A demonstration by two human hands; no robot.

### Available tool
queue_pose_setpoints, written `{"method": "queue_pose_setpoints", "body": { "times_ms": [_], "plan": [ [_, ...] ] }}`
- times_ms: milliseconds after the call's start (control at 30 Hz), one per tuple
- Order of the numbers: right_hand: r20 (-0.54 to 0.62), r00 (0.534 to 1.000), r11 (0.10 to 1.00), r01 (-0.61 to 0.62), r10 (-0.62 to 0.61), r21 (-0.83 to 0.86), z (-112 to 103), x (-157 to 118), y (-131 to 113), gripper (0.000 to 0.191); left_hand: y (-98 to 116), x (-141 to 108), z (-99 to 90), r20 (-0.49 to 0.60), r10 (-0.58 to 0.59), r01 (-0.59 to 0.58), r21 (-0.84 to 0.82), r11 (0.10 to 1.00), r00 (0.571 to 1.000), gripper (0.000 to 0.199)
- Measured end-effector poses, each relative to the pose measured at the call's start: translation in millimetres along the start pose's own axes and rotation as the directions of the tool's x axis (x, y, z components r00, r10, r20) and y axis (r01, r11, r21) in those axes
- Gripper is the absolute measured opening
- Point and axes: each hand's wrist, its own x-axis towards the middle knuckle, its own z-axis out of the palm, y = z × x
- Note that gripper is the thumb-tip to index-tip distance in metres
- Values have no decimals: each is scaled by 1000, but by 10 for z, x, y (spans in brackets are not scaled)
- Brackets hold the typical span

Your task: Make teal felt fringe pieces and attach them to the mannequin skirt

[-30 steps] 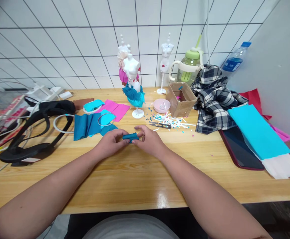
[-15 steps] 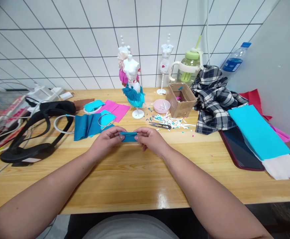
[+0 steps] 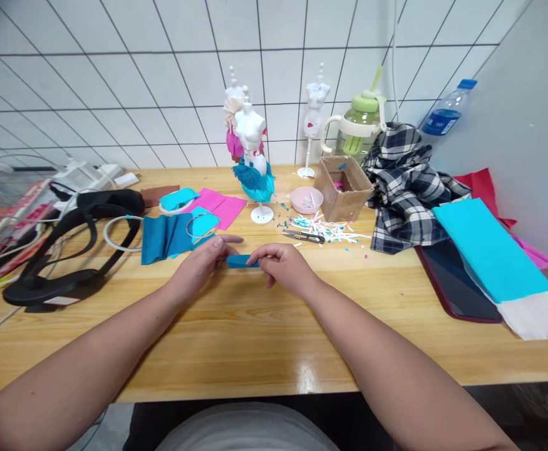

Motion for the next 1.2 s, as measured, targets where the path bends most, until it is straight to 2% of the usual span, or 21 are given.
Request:
{"method": "queue_pose_setpoints", "body": {
  "times_ms": [133,233,333,433,533,633,800,867,1000,1200],
  "plan": [
    [-16,999,996,43,-45,-80,26,-8,-17,20,88,-35,24,114,-24,0,205,979,993,46],
    [-29,998,995,48,-51,-87,34,-12,-28,22,115,-49,33,97,-3,-20,229,973,995,38],
    [-50,999,1000,11,-12,-9,32,-25,-55,29,115,-49,39,79,11,-30,253,967,997,35],
    [-96,992,992,-77,86,99,31,-38,-83,39,112,-54,53,79,47,-70,309,949,996,34],
    [-77,989,991,-128,125,-33,41,-38,-77,35,115,-64,71,75,80,-102,370,923,994,32],
    [-51,993,975,-113,106,-189,54,-31,-54,25,117,-63,78,67,100,-119,428,896,993,31],
    [-55,988,970,-153,145,-189,40,-28,-70,18,118,-49,67,24,168,-148,603,784,985,30],
    [-49,988,972,-150,144,-180,37,-30,-82,18,123,-55,64,9,159,-136,567,812,987,29],
    [-42,993,976,-120,114,-184,57,-35,-75,21,126,-70,64,46,56,-69,358,931,997,29],
    [-72,997,967,-38,20,-253,68,-42,-33,22,81,-51,52,30,53,-61,391,918,998,28]
  ]
}}
